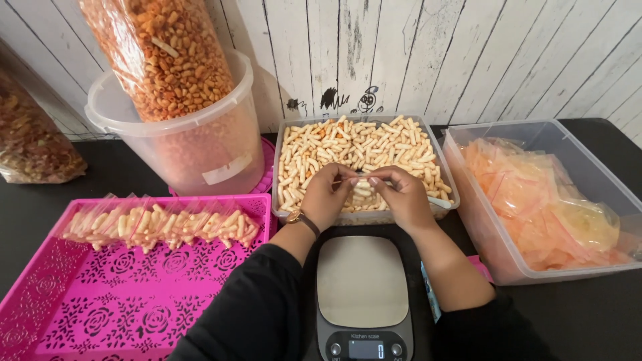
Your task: Filling small plastic bags with snack sticks, weighing them on a digital scale to ensure consistency, and placing them into a storage tray.
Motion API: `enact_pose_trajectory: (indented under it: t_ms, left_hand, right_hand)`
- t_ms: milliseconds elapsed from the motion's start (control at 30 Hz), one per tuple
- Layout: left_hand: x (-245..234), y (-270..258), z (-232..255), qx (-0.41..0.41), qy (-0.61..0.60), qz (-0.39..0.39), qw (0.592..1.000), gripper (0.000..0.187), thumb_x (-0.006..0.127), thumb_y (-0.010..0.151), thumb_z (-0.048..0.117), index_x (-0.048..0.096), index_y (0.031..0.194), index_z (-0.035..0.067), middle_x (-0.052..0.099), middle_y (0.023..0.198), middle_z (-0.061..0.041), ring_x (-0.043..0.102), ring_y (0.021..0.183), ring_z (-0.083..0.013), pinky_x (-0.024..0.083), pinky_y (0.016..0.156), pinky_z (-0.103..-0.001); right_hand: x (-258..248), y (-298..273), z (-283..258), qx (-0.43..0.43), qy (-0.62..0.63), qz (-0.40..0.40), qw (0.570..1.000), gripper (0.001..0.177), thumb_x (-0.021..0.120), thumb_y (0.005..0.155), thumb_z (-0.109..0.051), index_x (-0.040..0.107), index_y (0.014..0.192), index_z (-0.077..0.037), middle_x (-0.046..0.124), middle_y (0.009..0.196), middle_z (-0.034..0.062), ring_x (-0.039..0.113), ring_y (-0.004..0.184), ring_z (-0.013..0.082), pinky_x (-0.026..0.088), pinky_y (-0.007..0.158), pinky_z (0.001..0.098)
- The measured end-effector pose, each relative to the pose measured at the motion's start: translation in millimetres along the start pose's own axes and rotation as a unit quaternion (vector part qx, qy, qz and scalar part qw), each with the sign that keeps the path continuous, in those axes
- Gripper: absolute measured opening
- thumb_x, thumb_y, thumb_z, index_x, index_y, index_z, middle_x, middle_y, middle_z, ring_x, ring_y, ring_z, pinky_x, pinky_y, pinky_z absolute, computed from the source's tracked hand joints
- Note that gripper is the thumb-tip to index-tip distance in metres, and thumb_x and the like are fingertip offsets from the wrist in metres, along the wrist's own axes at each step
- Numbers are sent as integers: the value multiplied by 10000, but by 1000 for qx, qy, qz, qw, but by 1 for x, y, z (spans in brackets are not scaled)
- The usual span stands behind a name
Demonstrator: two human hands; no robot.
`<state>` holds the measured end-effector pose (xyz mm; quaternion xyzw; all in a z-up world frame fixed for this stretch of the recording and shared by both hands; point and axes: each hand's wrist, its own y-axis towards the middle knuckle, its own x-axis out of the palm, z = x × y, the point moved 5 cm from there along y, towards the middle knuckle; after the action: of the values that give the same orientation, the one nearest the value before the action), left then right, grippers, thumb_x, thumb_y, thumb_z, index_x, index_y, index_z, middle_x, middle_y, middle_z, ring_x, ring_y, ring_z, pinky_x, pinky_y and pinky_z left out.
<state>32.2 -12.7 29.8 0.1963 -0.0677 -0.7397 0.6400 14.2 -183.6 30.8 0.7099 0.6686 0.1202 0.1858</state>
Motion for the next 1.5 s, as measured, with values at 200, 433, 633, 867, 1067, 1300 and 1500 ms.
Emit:
enact_pose_trajectory:
  t_ms: [200,433,633,867,1067,1300,1500]
  left_hand:
    - [-7,5,-3,24,71,-2,997,122,716,929,165,719,1020,83,687,906,-103,719,953,-259,602,857,-352]
    - [-7,4,20,65,66,0,996,96,714,931,124,719,997,55,688,895,-139,722,959,-310,606,858,-373]
    - [-10,-3,45,68,70,-13,995,110,708,927,114,704,1013,46,685,899,-142,721,962,-309,610,850,-372]
    - [-17,-22,51,19,91,-53,994,125,728,901,195,740,1013,140,710,831,-37,710,858,-171,602,805,-320]
    - [-19,-46,42,-16,142,-98,985,133,682,909,182,739,1023,142,734,822,-41,717,760,-170,590,759,-313]
    - [-8,-64,5,-52,133,-150,978,172,660,904,108,734,1057,82,755,857,-74,720,702,-161,566,731,-288]
    - [-1,-75,-12,-70,138,-173,973,202,613,869,54,733,1026,96,746,799,-52,726,641,-132,577,697,-257]
  right_hand:
    - [7,-2,-5,30,30,-25,999,171,738,915,-75,759,1082,-45,720,970,54,624,858,84,570,751,233]
    - [2,-6,-6,52,45,26,997,173,774,899,-89,763,1062,-30,708,873,91,670,819,113,612,762,279]
    - [-2,-8,-9,79,55,53,994,197,766,917,-137,751,1091,-47,700,883,87,680,834,128,625,778,304]
    - [-14,-28,-35,94,35,9,995,185,739,920,-78,737,1094,-16,701,891,112,713,839,158,639,688,293]
    - [-13,-54,-38,122,20,-31,992,198,721,899,-23,720,1086,39,695,906,170,719,798,191,653,658,288]
    - [-17,-77,-14,156,-4,-69,985,184,695,900,-12,719,1073,48,702,893,159,724,768,199,653,622,302]
    - [-19,-88,11,177,2,-94,980,214,694,872,41,692,1075,110,676,879,244,739,730,281,651,584,368]
